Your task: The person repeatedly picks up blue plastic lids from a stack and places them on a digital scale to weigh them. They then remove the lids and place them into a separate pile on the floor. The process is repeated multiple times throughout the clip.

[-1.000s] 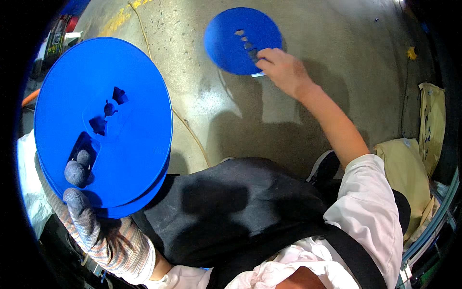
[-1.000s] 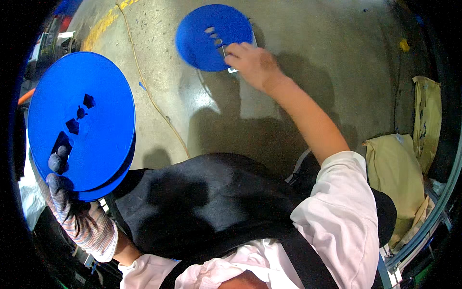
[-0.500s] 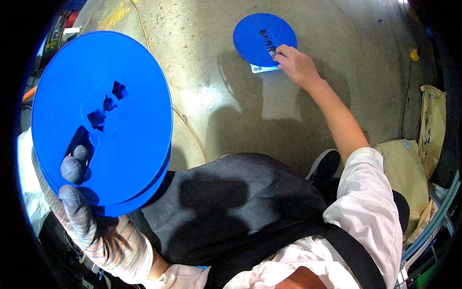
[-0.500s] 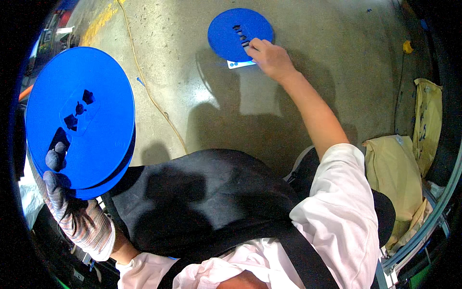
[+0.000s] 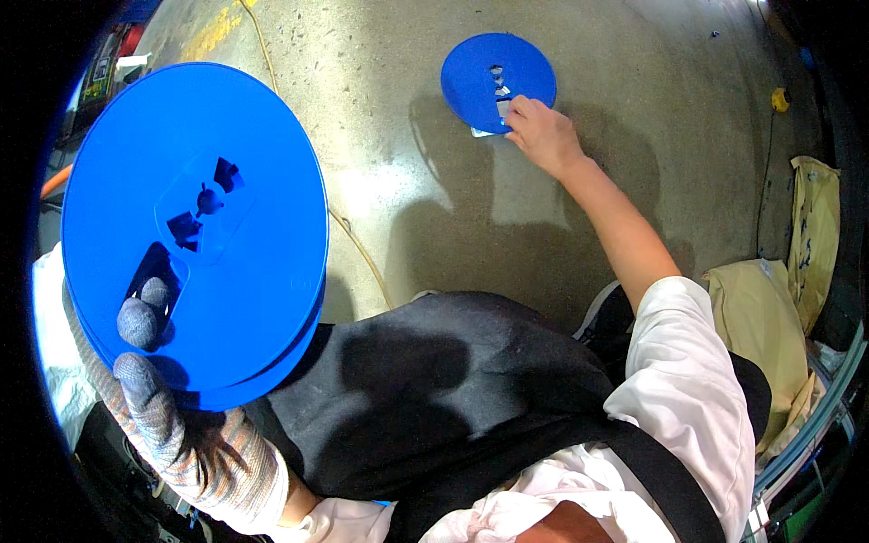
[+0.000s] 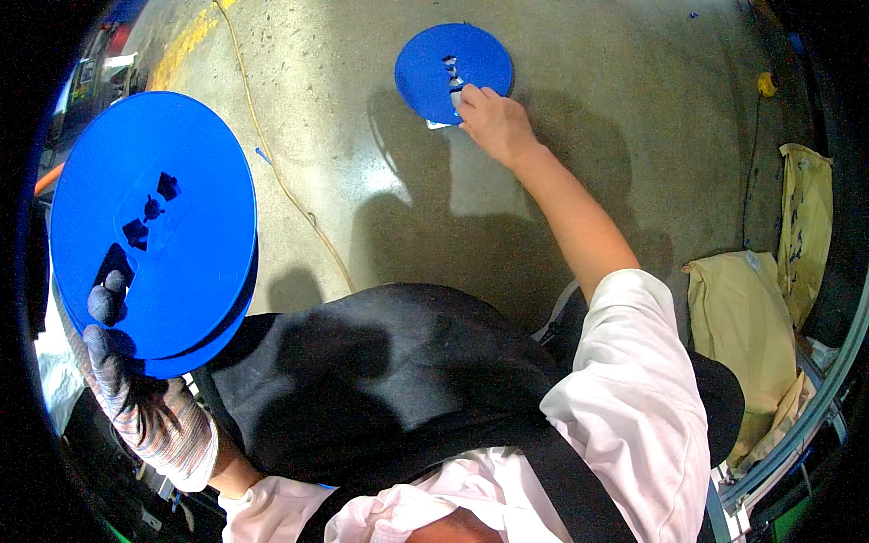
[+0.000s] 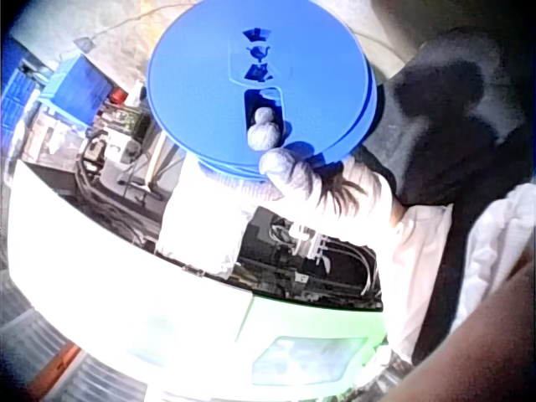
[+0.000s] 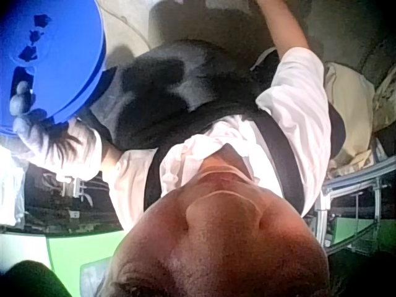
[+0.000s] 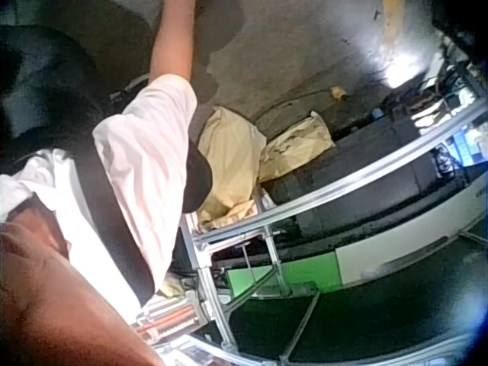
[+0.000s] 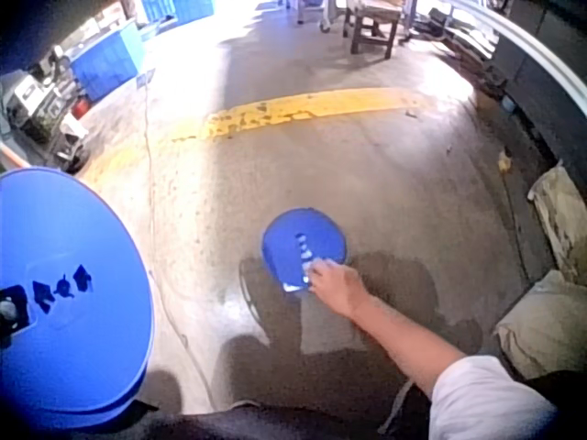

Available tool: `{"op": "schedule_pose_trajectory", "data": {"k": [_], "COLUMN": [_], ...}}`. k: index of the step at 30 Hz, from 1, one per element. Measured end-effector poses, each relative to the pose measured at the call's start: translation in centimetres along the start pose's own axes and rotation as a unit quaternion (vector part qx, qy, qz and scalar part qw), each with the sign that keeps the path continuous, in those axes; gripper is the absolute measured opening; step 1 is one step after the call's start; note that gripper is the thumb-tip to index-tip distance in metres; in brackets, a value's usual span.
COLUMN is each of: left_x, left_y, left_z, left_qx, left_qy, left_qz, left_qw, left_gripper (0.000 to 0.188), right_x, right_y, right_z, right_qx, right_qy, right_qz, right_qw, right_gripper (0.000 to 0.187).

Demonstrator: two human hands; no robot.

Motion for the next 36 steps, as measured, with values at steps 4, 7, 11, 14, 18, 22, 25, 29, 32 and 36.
{"op": "schedule_pose_trajectory", "data": {"k": [4, 7, 11, 14, 18, 22, 25, 29, 32, 36], "left_x": [-0.2, -1.1, -1.5, -1.1, -0.8, -0.5, -0.4, -1.9, -2.2, -1.6], "left_y": [0.2, -0.3, -0.1, -0.1, -0.6, -0.2, -0.5, 0.3, 0.2, 1.1], "left_z": [-0.1, 0.4, 0.6, 0.2, 0.7, 0.1, 0.4, 0.9, 2.0, 3.1], "left_qx": [0.004, 0.008, 0.013, 0.005, -0.012, -0.022, -0.022, 0.013, 0.027, 0.046], "left_qy": [0.004, 0.001, -0.002, 0.008, 0.009, 0.028, 0.031, 0.01, -0.005, -0.014], "left_qz": [-0.004, -0.015, -0.025, -0.024, -0.028, -0.034, -0.041, -0.064, -0.083, -0.099], "left_qw": [1.0, 1.0, 1.0, 1.0, 1.0, 0.999, 0.998, 0.998, 0.996, 0.994], "left_gripper": [0.085, 0.085, 0.085, 0.085, 0.085, 0.085, 0.085, 0.085, 0.086, 0.086], "right_x": [-0.2, -1.1, -1.4, -1.7, -2.7, -4.3, -6.0, -7.2, -7.7, -7.3], "right_y": [-0.7, -0.2, 0.8, 2.0, 3.9, 7.2, 10.3, 12.5, 12.7, 11.6], "right_z": [-1.5, -4.5, -8.7, -10.9, -12.1, -10.3, -9.0, -8.5, -9.0, -9.6], "right_qx": [0.019, 0.051, 0.086, 0.12, 0.117, 0.146, 0.19, 0.264, 0.278, 0.335], "right_qy": [0.042, 0.126, 0.263, 0.353, 0.4, 0.424, 0.449, 0.48, 0.491, 0.492], "right_qz": [0.004, 0.005, 0.027, 0.059, 0.085, 0.176, 0.251, 0.272, 0.277, 0.303], "right_qw": [0.999, 0.991, 0.961, 0.926, 0.905, 0.877, 0.836, 0.791, 0.778, 0.744], "right_gripper": [0.024, 0.023, 0.023, 0.024, 0.023, 0.024, 0.025, 0.029, 0.025, 0.021]}}
Point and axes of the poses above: each hand's wrist, its own x-axis towards the middle knuckle, its own z-axis out of the palm, y = z × x, the point moved 10 cm from there along x, towards the middle knuckle, and after that the axes turned 12 degrees about x, right-handed, at the moved point
